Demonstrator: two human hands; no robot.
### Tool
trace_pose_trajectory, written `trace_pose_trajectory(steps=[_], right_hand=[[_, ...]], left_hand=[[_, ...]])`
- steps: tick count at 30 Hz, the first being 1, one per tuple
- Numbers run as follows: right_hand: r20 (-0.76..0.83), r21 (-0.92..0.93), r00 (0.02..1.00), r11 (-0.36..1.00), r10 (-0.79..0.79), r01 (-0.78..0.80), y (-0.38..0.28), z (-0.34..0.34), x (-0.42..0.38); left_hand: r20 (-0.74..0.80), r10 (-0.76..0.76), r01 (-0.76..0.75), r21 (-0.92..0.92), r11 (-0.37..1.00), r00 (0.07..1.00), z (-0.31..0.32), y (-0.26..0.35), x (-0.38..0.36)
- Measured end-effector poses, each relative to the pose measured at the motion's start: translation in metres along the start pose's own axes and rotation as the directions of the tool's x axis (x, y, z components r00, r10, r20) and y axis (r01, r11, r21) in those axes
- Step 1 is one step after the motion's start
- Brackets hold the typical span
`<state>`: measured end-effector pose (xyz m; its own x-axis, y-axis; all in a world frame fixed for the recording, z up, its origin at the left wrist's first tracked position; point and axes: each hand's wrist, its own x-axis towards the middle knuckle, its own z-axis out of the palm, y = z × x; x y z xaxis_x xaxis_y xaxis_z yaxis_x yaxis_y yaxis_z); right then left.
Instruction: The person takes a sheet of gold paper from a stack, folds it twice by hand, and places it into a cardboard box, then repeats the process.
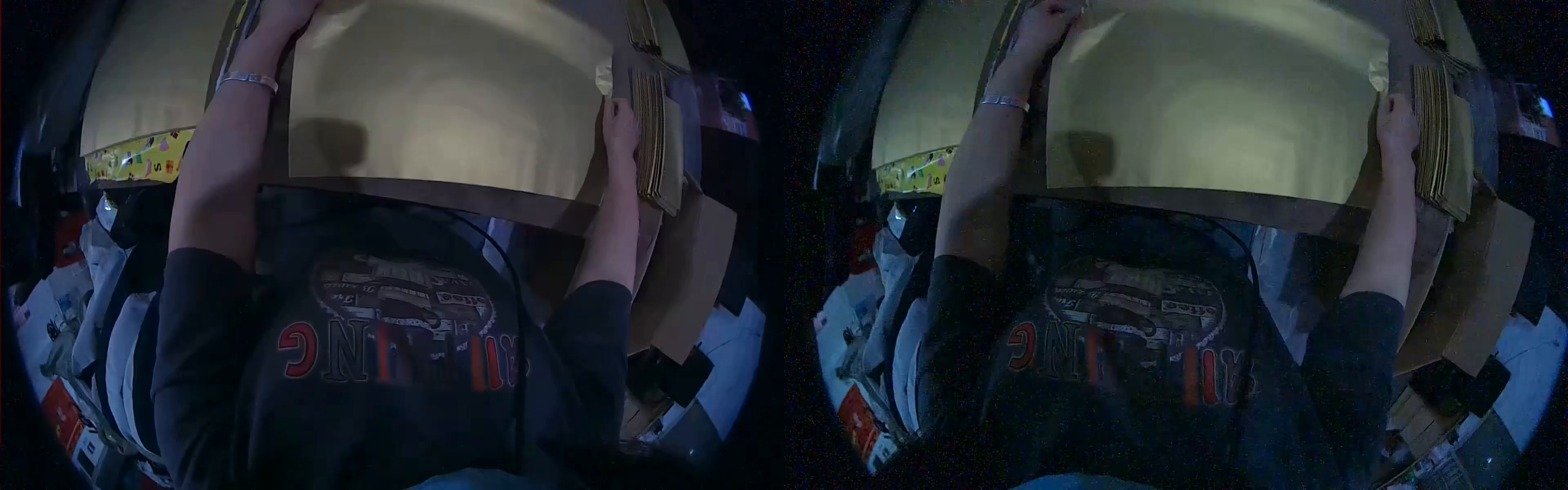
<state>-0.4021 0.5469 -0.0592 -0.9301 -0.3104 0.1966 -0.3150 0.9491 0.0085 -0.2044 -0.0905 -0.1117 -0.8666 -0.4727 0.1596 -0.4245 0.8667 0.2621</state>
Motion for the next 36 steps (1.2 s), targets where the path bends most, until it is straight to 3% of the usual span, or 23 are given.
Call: trace_pose_trajectory(steps=[4,7,9,16,36], right_hand=[[0.012,0.066,1.0,0.998,-0.015,0.014,-0.003,-0.003,0.0],[-0.004,0.046,0.999,0.998,-0.047,0.047,0.001,0.0,0.001],[0.048,0.054,0.998,0.998,0.038,-0.041,0.001,0.0,0.002],[0.032,0.001,0.999,1.0,0.001,-0.001,0.009,0.006,0.006],[0.024,0.032,1.0,0.999,-0.002,0.001,0.009,0.005,0.004]], left_hand=[[-0.034,-0.057,0.058,0.03,0.998,0.998,-0.011,0.02,-0.008],[-0.069,-0.107,0.11,0.045,0.993,0.992,-0.028,0.042,-0.025],[-0.093,-0.137,0.142,0.055,0.988,0.986,-0.035,0.054,-0.028],[-0.162,-0.212,0.227,0.082,0.97,0.964,-0.058,0.077,-0.045],[-0.23,-0.244,0.268,0.081,0.96,0.942,-0.091,0.098,-0.066]])
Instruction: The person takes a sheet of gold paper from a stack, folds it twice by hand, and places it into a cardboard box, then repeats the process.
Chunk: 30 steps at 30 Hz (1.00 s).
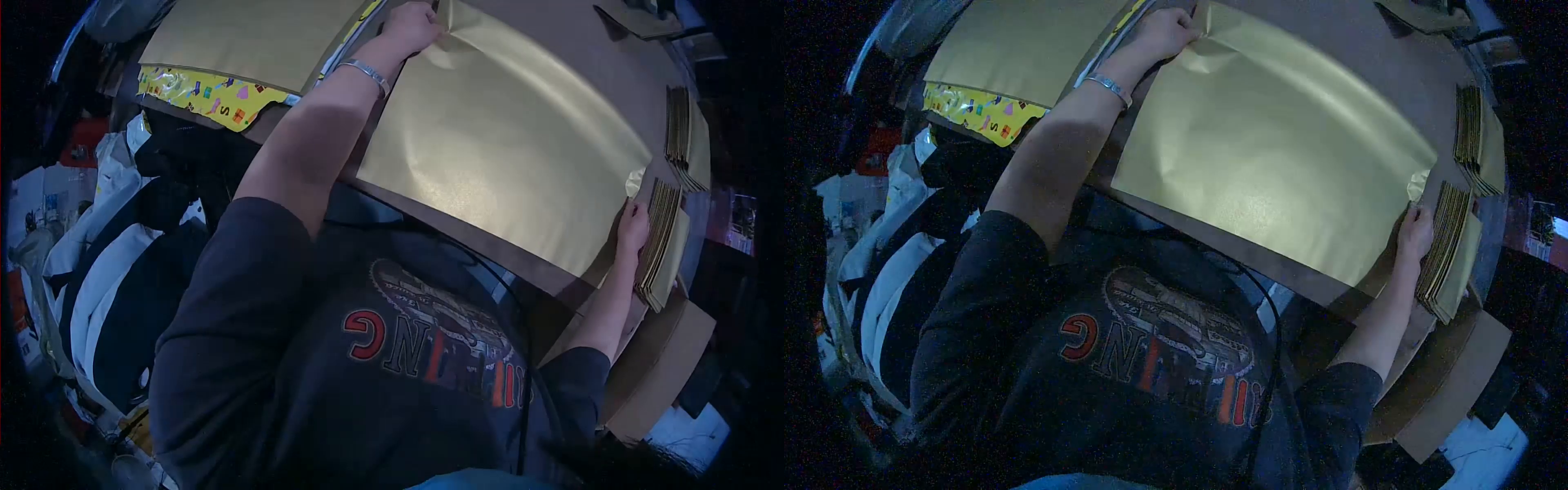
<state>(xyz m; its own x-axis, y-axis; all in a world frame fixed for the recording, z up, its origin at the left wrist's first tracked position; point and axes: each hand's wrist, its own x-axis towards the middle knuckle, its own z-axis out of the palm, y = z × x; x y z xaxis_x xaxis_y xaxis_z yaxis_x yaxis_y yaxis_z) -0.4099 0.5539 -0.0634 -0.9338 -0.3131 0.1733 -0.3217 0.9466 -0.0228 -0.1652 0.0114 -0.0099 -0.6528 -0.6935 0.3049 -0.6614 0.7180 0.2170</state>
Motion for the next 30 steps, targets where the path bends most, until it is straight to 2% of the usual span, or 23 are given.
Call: trace_pose_trajectory(steps=[10,16,20,23,30], right_hand=[[0.04,-0.004,0.998,0.999,0.045,-0.044,-0.014,-0.012,-0.005],[-0.015,0.059,1.0,0.998,-0.024,0.025,-0.004,-0.003,-0.005],[0.019,0.068,1.0,0.998,-0.014,0.013,-0.009,-0.008,-0.004],[0.007,-0.03,1.0,0.999,0.027,-0.027,-0.002,-0.001,0.0],[0.019,0.036,0.999,0.999,0.029,-0.029,-0.013,-0.009,-0.004]], left_hand=[[-0.004,0.004,-0.004,-0.001,1.0,1.0,-0.006,0.0,-0.005],[-0.013,-0.002,0.002,-0.003,1.0,1.0,-0.009,-0.001,-0.005],[-0.018,0.001,-0.001,-0.008,1.0,1.0,-0.015,0.0,-0.011],[-0.019,0.003,-0.004,-0.009,1.0,1.0,-0.017,0.001,-0.014],[-0.003,0.012,-0.012,-0.019,1.0,1.0,-0.007,0.003,-0.009]])
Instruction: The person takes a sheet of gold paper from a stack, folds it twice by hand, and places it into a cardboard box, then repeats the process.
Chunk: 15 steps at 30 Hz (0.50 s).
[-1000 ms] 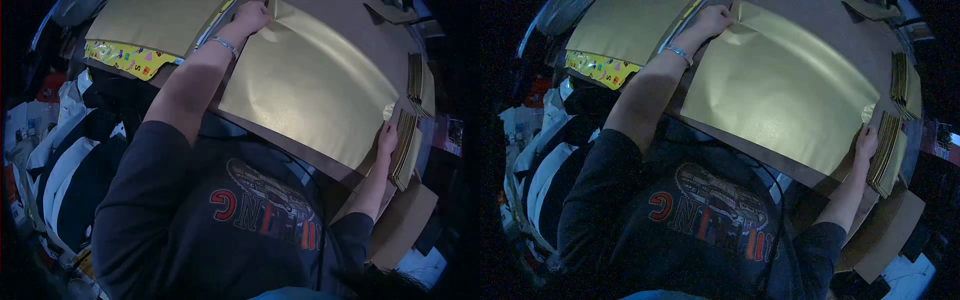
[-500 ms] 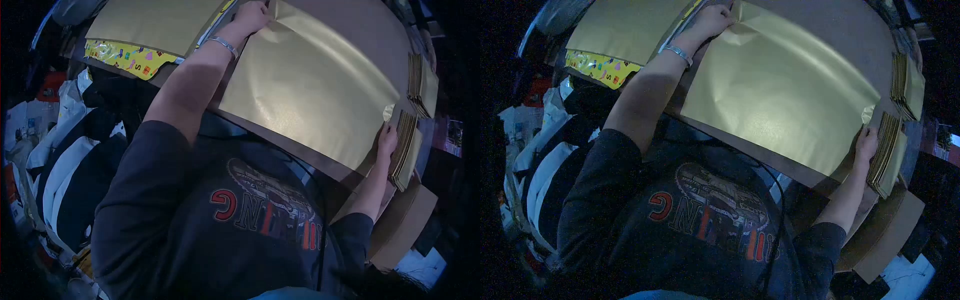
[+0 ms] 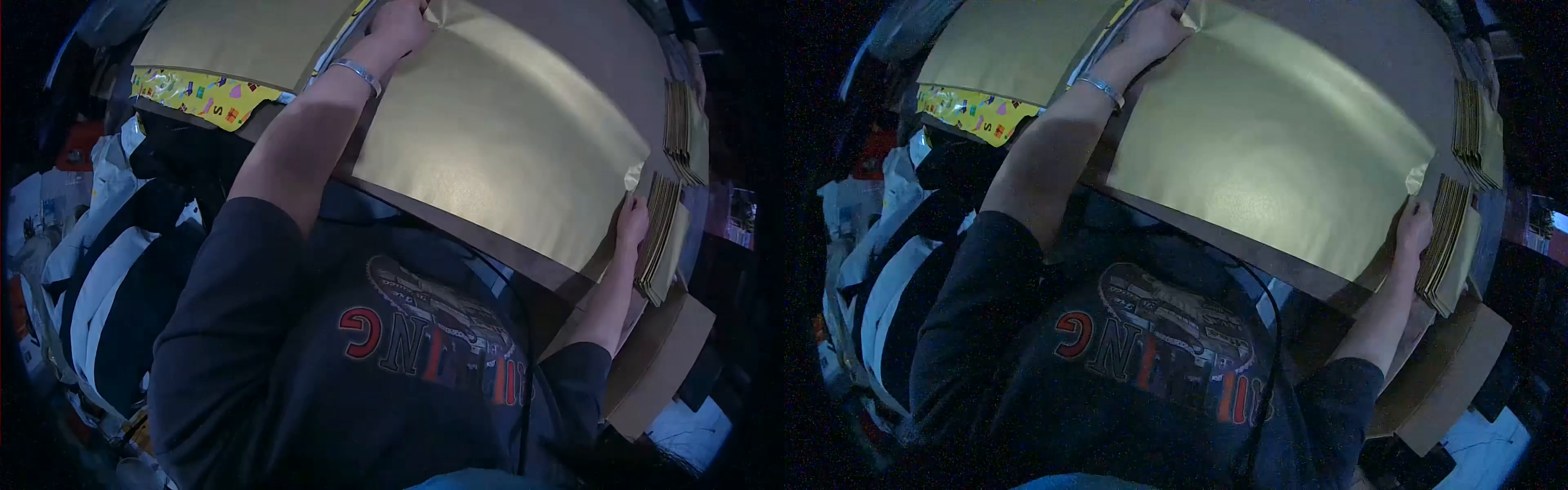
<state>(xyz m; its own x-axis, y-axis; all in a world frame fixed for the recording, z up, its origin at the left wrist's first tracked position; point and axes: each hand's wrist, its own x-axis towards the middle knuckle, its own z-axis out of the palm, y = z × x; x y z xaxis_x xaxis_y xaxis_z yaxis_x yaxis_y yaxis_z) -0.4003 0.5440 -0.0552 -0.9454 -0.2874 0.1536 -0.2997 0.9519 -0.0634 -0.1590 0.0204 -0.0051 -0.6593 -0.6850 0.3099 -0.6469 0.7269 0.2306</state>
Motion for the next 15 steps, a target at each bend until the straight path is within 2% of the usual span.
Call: trace_pose_trajectory(steps=[6,8,10,12,15], right_hand=[[-0.045,-0.076,0.998,0.997,-0.033,0.029,-0.006,-0.003,-0.001],[-0.007,-0.036,0.999,0.998,0.047,-0.047,-0.008,-0.007,-0.003],[-0.042,-0.028,0.999,1.0,0.002,-0.003,-0.003,-0.001,-0.001],[0.002,-0.016,0.998,0.998,0.055,-0.055,-0.01,-0.007,-0.004],[-0.006,-0.033,1.0,0.999,0.021,-0.022,-0.012,-0.01,-0.005]], left_hand=[[0.057,0.054,-0.049,-0.086,0.995,0.997,0.032,-0.01,0.009],[0.062,0.075,-0.067,-0.112,0.991,0.995,0.037,-0.017,0.009],[0.068,0.095,-0.085,-0.133,0.987,0.993,0.043,-0.016,0.014],[0.073,0.123,-0.109,-0.164,0.98,0.99,0.047,-0.024,0.011],[0.082,0.167,-0.145,-0.223,0.964,0.982,0.062,-0.03,0.023]])
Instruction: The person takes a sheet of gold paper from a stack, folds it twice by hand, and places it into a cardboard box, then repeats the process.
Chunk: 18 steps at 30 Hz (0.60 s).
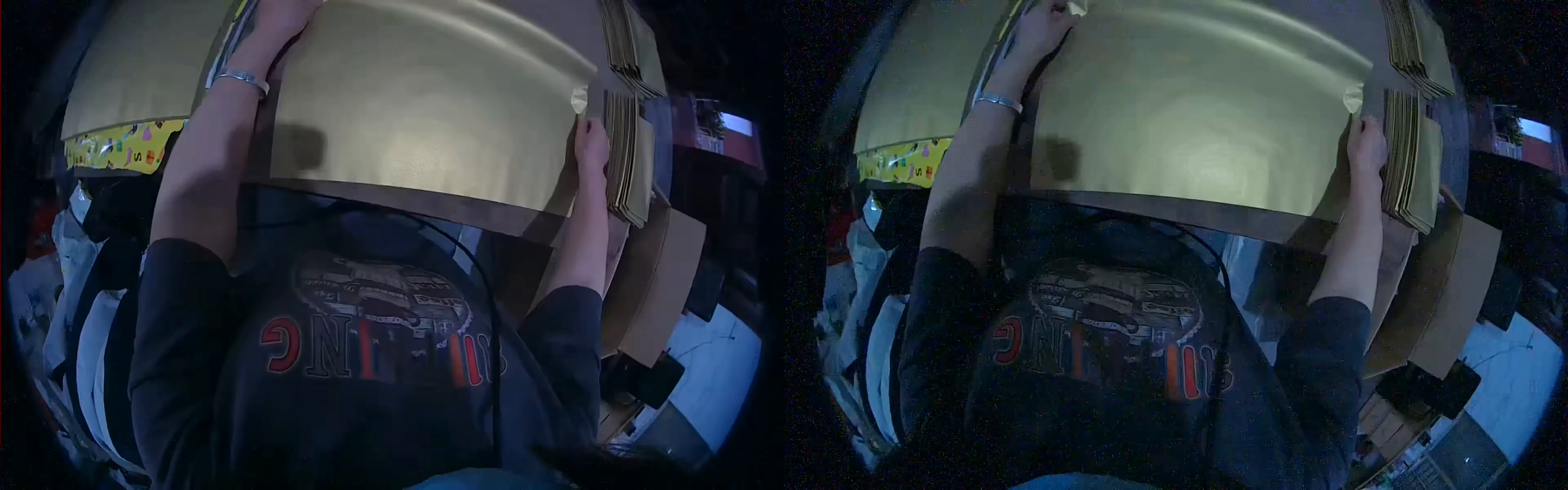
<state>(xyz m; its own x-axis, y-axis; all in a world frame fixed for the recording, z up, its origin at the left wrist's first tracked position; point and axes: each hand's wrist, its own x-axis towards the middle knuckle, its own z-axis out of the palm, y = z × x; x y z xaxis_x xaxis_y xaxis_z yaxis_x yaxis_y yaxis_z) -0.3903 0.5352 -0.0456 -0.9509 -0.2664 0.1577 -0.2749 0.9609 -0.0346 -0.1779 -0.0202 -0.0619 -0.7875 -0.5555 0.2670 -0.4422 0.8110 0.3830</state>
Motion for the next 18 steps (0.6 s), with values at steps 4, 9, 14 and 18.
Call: trace_pose_trajectory(steps=[4,9,14,18], right_hand=[[0.008,0.035,1.0,0.999,0.011,-0.011,-0.003,-0.002,-0.002],[0.04,0.003,0.998,0.999,0.051,-0.051,-0.004,-0.002,0.001],[0.014,0.016,1.0,1.0,0.025,-0.025,-0.003,-0.002,0.001],[0.044,0.057,0.999,0.998,-0.013,0.01,0.0,-0.008,0.001]], left_hand=[[0.013,0.04,-0.04,-0.047,0.998,0.999,0.008,-0.009,-0.003],[0.068,0.012,-0.012,0.0,1.0,0.998,0.012,0.001,0.008],[0.045,0.036,-0.03,-0.117,0.993,0.998,0.019,-0.003,0.013],[0.131,0.01,-0.003,-0.055,0.998,0.991,0.017,-0.007,0.015]])
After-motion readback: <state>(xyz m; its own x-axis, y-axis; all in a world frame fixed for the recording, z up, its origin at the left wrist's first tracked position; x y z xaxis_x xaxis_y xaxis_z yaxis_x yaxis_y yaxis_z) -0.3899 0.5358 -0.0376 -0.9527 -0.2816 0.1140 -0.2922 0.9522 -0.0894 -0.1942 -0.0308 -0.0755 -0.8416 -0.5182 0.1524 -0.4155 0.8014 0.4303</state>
